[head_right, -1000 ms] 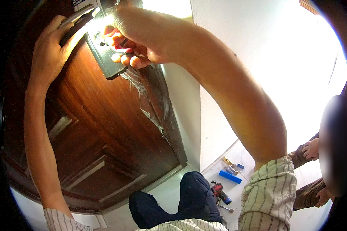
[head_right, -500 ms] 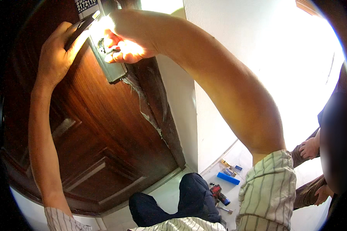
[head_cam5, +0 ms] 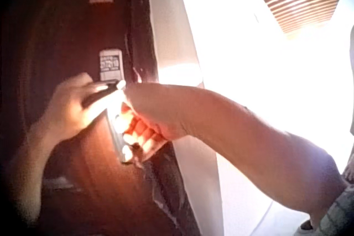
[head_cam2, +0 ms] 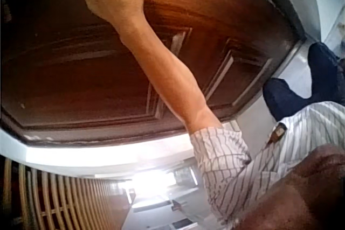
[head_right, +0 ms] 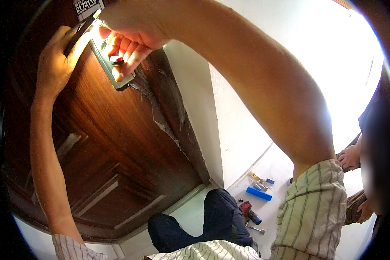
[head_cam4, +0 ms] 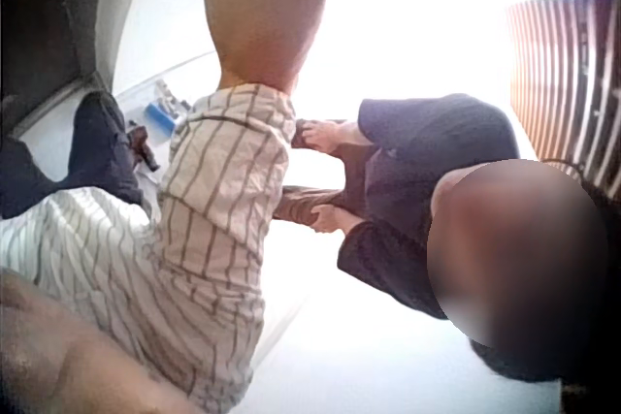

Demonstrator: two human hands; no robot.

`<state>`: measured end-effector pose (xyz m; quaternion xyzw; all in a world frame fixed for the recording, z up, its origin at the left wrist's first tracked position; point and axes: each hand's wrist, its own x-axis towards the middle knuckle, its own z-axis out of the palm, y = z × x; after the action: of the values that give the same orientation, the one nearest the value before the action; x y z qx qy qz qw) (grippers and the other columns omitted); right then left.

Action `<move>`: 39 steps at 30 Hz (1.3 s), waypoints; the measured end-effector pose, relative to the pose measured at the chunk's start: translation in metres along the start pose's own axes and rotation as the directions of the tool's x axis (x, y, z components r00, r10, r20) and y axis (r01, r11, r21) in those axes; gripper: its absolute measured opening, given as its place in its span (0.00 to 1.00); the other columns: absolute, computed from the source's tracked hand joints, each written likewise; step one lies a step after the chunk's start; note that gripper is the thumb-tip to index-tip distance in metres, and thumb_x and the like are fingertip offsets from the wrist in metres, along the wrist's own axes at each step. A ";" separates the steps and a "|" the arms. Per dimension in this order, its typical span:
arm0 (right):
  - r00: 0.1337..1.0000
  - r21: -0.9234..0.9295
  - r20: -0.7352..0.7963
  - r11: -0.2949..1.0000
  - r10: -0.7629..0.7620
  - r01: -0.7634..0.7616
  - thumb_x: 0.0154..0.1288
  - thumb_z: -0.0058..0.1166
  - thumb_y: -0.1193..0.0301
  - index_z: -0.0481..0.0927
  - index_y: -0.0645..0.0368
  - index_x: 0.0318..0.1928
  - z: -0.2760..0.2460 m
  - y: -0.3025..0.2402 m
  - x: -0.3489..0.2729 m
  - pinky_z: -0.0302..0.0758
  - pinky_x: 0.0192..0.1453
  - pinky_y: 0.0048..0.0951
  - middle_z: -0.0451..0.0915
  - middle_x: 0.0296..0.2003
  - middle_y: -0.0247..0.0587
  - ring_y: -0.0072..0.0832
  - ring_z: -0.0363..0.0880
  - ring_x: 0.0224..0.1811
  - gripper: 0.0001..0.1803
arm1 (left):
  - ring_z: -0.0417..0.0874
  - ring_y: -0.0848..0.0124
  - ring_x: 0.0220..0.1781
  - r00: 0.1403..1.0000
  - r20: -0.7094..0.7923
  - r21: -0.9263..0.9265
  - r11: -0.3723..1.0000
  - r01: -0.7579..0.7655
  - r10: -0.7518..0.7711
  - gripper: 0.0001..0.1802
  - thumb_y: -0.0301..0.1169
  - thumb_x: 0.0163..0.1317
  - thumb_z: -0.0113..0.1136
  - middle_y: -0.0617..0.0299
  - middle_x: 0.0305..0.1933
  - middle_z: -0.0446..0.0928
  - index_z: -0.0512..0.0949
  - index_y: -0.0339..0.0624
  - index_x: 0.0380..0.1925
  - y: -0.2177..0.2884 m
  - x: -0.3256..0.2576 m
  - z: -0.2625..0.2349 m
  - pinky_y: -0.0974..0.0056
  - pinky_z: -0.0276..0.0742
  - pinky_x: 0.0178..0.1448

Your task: The person kneels in front of a wooden door and uses pliers to manipulate the internal mechanism of a broken lock cylinder. They repeatedly insert the pliers into the keyhole, twist, and pull while using a flashlight to illuminate the area. The person attempts to extract a broken key or internal component from the lock.

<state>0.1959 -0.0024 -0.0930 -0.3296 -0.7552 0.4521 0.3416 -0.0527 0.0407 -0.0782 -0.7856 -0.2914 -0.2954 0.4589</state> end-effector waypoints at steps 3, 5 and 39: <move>0.998 -0.015 0.051 1.000 0.023 -0.022 0.75 0.34 0.66 0.70 0.63 0.36 -0.002 -0.006 0.012 0.86 0.39 0.48 0.71 0.23 0.46 0.44 0.80 0.27 0.15 | 0.83 0.60 0.46 0.998 0.021 -0.031 0.998 0.058 -0.058 0.17 0.42 0.76 0.58 0.56 0.43 0.79 0.81 0.40 0.52 0.000 -0.002 -0.005 0.58 0.77 0.53; 0.995 -0.071 0.077 0.996 0.061 -0.056 0.75 0.35 0.67 0.70 0.63 0.36 -0.006 -0.007 0.019 0.86 0.39 0.46 0.71 0.23 0.45 0.43 0.80 0.27 0.14 | 0.83 0.60 0.45 0.990 0.055 -0.131 0.982 0.138 -0.131 0.17 0.42 0.76 0.58 0.57 0.43 0.79 0.81 0.40 0.52 0.004 0.000 -0.004 0.58 0.77 0.53; 0.991 0.280 0.096 0.958 -0.093 0.063 0.75 0.47 0.67 0.71 0.53 0.32 -0.001 0.035 0.004 0.80 0.39 0.38 0.69 0.27 0.34 0.32 0.76 0.30 0.11 | 0.81 0.67 0.40 0.996 0.075 -0.078 0.995 0.062 -0.056 0.19 0.45 0.77 0.56 0.63 0.42 0.79 0.82 0.42 0.52 -0.010 -0.006 -0.003 0.59 0.76 0.47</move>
<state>0.2006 0.0146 -0.1235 -0.2239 -0.7144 0.5564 0.3604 -0.0647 0.0417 -0.0757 -0.8048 -0.3187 -0.2917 0.4071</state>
